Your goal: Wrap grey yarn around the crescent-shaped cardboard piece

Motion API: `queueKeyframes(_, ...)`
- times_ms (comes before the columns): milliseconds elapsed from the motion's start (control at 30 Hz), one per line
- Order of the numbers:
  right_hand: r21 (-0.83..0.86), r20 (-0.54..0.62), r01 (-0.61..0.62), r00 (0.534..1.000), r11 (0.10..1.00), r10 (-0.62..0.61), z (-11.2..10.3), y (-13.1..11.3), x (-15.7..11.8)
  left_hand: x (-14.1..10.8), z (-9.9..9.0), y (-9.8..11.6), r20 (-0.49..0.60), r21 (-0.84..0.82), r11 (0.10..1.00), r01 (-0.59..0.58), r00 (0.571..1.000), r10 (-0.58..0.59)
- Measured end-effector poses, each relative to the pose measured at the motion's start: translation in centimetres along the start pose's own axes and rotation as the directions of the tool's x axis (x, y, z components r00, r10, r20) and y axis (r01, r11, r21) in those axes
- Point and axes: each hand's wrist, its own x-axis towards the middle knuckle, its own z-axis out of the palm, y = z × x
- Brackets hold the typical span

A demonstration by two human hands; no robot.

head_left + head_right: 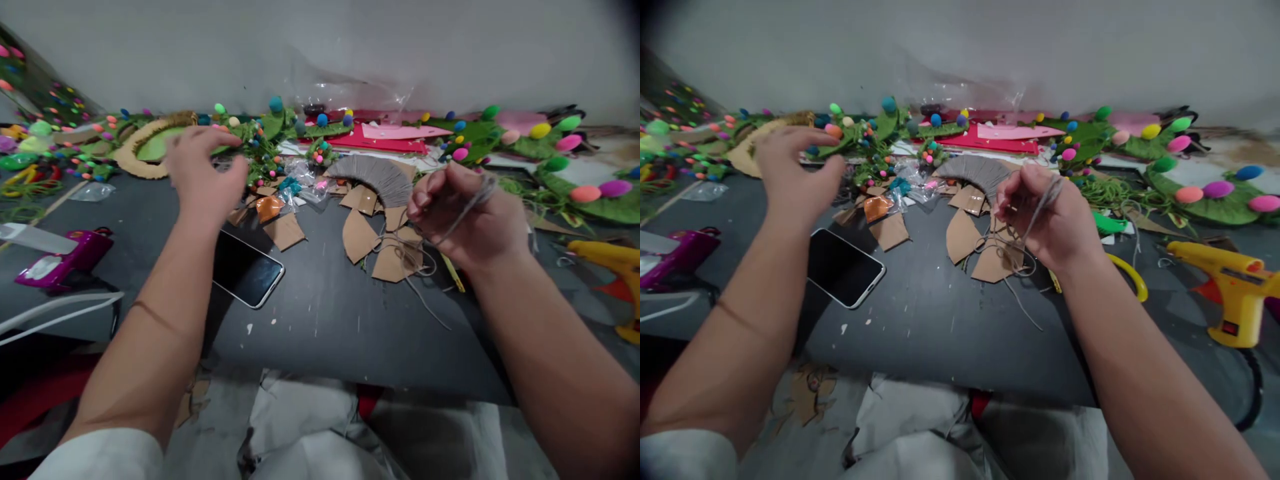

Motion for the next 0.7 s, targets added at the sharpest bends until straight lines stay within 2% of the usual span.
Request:
queueKeyframes(100,0.035,0.034,0.011,0.999,0.999,-0.012,0.4,-0.2,-0.1,-0.6,4.4,3.7,0.054,-0.117,0.993,-0.008,0.998,0.014)
queueKeyframes(167,0.060,0.071,0.046,0.996,0.997,-0.050,1.1,-0.4,-0.4,-1.1,7.6,6.2,0.132,-0.268,0.963,-0.010,0.990,0.047)
queueKeyframes(233,0.088,0.100,0.085,0.991,0.993,-0.094,2.0,-0.7,-0.8,-1.6,10.4,8.2,0.271,-0.481,0.876,0.029,0.955,0.117)
queueKeyframes(333,0.090,0.142,0.114,0.982,0.989,-0.126,3.3,-1.7,-1.4,-1.9,12.6,9.4,0.340,-0.660,0.742,0.118,0.927,0.155)
queueKeyframes(433,0.031,0.120,0.152,0.981,0.988,-0.155,3.5,-3.3,-1.3,-1.8,12.0,8.9,0.393,-0.673,0.709,0.213,0.914,0.098)
queueKeyframes(500,-0.031,0.034,0.184,0.983,0.982,-0.183,2.6,-4.5,-0.7,-1.7,10.7,7.9,0.402,-0.650,0.722,0.235,0.914,0.064)
queueKeyframes(567,-0.116,-0.100,0.203,0.972,0.972,-0.214,0.9,-5.3,0.1,-1.5,9.3,6.8,0.371,-0.634,0.741,0.222,0.928,0.040)
queueKeyframes(633,-0.244,-0.256,0.213,0.927,0.946,-0.275,-1.3,-5.5,0.7,-1.3,8.1,5.8,0.336,-0.612,0.760,0.217,0.942,0.002)
queueKeyframes(667,-0.334,-0.309,0.222,0.892,0.916,-0.329,-2.5,-5.4,0.9,-1.2,7.6,5.4,0.326,-0.594,0.773,0.222,0.945,-0.021)
queueKeyframes(700,-0.454,-0.311,0.227,0.865,0.861,-0.392,-3.6,-5.1,1.0,-1.1,7.2,5.0,0.321,-0.571,0.789,0.225,0.946,-0.038)
